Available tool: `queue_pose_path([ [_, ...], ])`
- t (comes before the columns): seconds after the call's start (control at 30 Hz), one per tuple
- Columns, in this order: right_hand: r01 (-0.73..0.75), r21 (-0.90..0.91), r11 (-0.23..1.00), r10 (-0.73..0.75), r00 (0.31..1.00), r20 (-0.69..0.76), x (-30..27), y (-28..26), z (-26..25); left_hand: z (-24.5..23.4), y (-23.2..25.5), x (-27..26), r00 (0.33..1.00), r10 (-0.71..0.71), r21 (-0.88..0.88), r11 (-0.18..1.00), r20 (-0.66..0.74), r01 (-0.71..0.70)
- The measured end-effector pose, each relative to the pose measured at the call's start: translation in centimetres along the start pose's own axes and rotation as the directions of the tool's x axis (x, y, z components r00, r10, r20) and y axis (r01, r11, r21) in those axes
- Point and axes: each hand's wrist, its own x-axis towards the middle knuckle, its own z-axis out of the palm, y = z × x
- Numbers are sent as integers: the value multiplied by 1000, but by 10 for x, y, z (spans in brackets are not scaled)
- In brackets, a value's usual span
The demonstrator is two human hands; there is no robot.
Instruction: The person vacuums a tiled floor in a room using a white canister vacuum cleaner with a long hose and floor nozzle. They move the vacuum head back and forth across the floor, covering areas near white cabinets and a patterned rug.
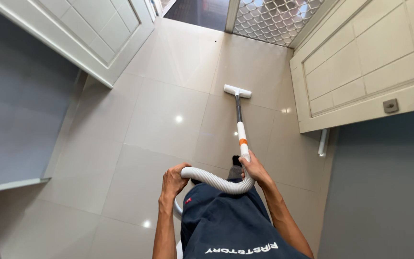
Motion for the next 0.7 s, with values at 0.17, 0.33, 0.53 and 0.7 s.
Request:
queue_pose_path([
  [0.17,97,-22,995,-97,995,19,76,5,-42,22,35,5,999,-35,31,999,0,35],
  [0.33,133,-27,991,-131,989,71,141,3,-85,51,71,13,991,-135,25,990,-11,135],
  [0.53,125,-188,974,-96,983,159,93,-30,-105,63,95,22,981,-185,14,982,-63,187],
  [0.7,134,-467,874,-69,986,154,123,-34,-112,86,106,14,978,-197,18,980,-73,199],
])
